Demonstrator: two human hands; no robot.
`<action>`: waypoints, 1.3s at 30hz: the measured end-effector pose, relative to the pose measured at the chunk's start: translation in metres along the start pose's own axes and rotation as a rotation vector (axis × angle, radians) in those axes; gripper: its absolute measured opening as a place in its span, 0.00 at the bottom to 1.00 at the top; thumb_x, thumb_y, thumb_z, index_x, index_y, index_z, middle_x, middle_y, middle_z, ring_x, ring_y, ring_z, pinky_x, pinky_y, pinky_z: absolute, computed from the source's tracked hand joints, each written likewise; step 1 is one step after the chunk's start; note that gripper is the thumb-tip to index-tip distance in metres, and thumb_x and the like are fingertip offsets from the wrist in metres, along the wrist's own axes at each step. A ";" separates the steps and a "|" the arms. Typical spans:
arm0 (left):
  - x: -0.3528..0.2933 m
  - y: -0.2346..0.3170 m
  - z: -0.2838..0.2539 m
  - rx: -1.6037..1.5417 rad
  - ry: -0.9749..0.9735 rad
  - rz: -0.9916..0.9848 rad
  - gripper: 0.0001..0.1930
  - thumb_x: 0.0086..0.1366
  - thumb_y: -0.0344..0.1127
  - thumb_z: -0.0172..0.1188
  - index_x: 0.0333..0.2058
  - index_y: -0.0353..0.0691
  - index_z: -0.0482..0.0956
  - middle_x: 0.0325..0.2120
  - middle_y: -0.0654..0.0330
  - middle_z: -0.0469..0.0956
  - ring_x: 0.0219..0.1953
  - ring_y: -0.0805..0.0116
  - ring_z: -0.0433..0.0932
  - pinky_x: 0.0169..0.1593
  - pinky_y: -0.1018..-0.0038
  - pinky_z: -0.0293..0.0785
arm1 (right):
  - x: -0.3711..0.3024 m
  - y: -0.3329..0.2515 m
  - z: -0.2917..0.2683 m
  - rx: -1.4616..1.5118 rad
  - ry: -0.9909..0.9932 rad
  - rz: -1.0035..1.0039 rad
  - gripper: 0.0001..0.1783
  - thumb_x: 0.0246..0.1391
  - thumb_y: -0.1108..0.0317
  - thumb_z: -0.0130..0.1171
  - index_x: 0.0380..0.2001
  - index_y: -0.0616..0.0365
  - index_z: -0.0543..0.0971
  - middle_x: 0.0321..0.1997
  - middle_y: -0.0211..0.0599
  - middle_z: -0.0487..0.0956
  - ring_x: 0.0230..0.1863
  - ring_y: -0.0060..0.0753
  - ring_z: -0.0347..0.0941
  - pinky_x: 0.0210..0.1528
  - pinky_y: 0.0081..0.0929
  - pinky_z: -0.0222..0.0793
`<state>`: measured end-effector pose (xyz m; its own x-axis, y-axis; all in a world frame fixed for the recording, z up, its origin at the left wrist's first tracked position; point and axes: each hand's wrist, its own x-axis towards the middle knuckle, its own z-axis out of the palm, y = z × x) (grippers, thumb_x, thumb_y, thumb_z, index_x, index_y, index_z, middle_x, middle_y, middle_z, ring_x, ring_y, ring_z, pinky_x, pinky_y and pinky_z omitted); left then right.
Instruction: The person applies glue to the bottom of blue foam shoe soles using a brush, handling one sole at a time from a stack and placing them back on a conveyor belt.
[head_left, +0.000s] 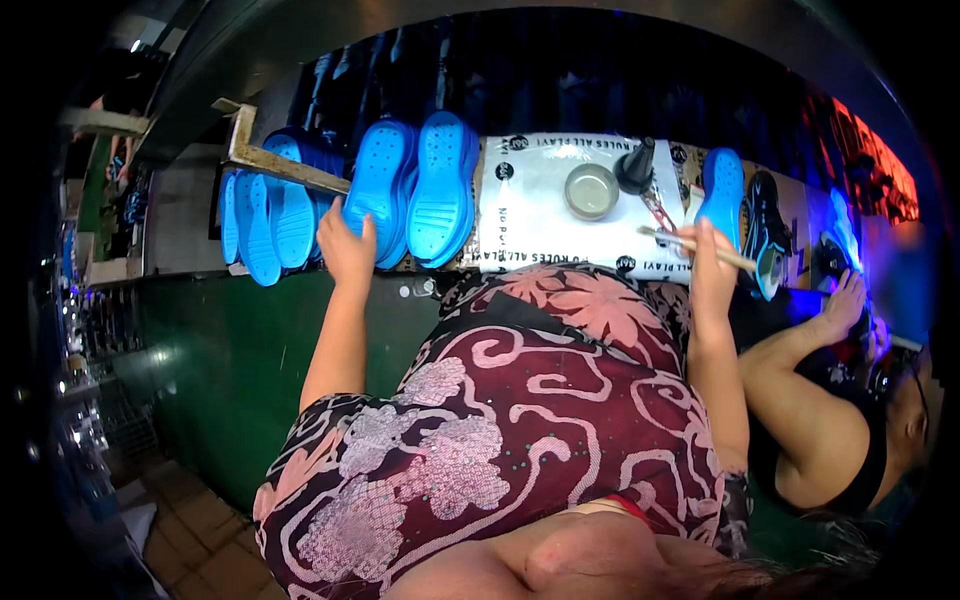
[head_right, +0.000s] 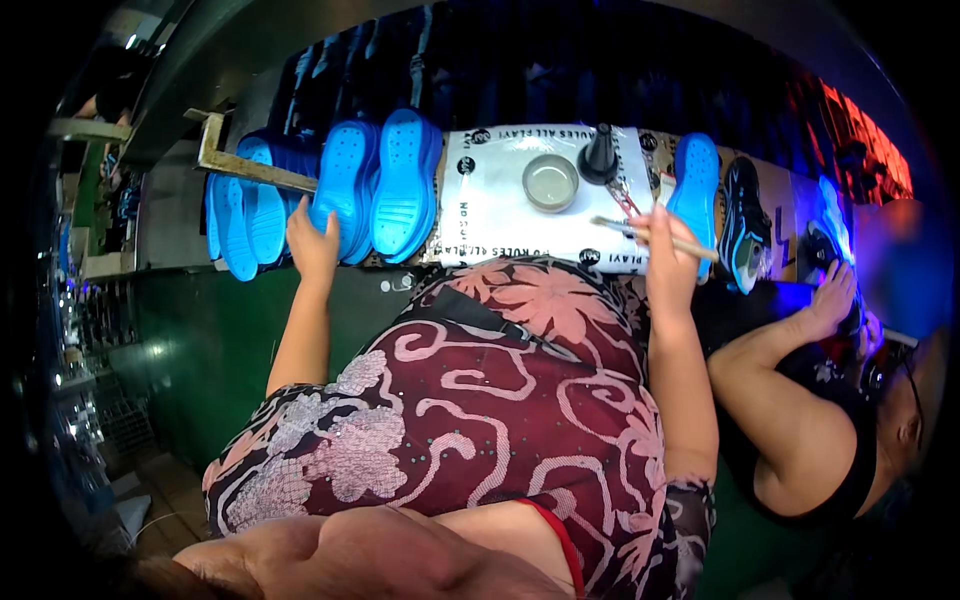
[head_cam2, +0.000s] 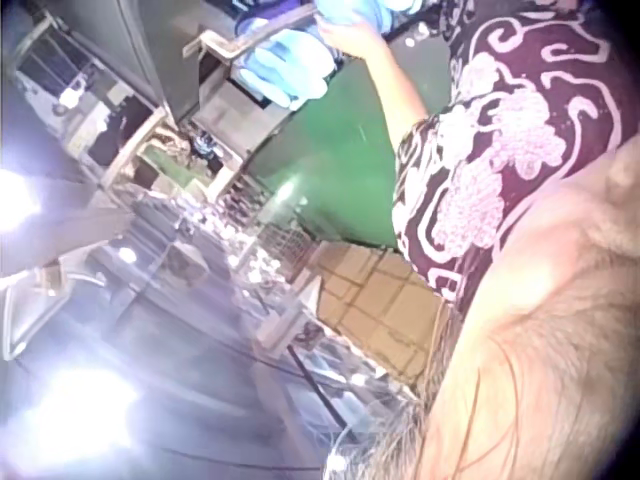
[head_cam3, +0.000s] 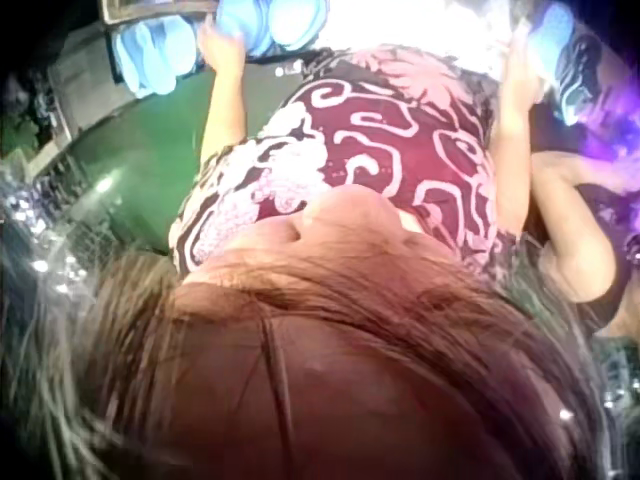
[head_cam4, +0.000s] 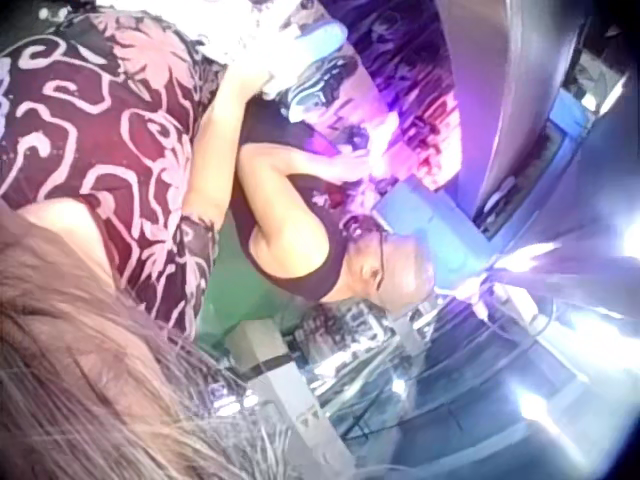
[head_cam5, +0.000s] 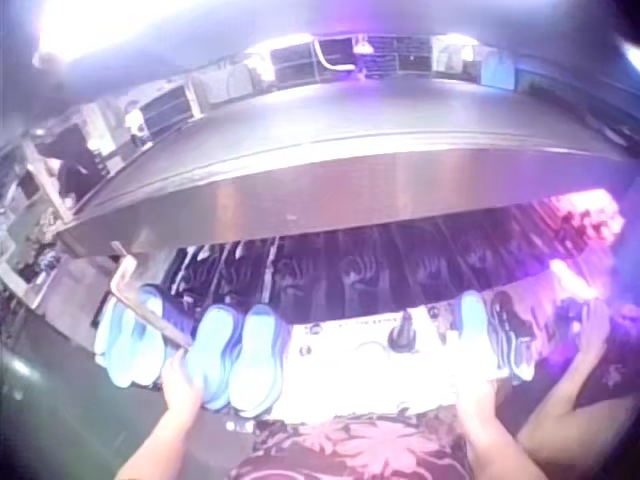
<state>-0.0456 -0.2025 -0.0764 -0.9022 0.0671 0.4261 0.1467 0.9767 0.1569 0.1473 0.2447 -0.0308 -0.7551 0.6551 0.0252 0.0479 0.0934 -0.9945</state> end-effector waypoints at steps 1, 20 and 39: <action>-0.004 -0.007 0.003 0.035 -0.021 -0.014 0.33 0.53 0.40 0.64 0.57 0.34 0.64 0.45 0.44 0.72 0.47 0.46 0.71 0.53 0.59 0.67 | 0.005 0.003 0.007 0.007 -0.003 -0.019 0.18 0.62 0.61 0.50 0.28 0.64 0.80 0.24 0.31 0.76 0.28 0.20 0.68 0.33 0.19 0.63; -0.010 0.001 -0.050 -1.587 -0.659 -0.793 0.22 0.57 0.37 0.59 0.49 0.38 0.68 0.36 0.62 0.77 0.27 0.76 0.75 0.18 0.83 0.61 | 0.056 0.007 0.071 -0.379 -0.271 -0.477 0.11 0.49 0.62 0.61 0.21 0.58 0.81 0.19 0.35 0.76 0.25 0.41 0.73 0.31 0.32 0.67; -0.011 0.196 -0.057 -1.412 -0.485 -0.073 0.20 0.61 0.27 0.55 0.49 0.29 0.60 0.37 0.50 0.75 0.28 0.68 0.79 0.29 0.75 0.80 | 0.023 -0.048 0.035 0.108 -0.170 -0.131 0.20 0.61 0.58 0.52 0.26 0.62 0.82 0.24 0.32 0.78 0.28 0.22 0.71 0.32 0.21 0.66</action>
<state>0.0160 -0.0237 0.0008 -0.9264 0.3645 0.0940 0.1017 0.0019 0.9948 0.1047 0.2288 0.0143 -0.8499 0.5062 0.1466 -0.1211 0.0831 -0.9892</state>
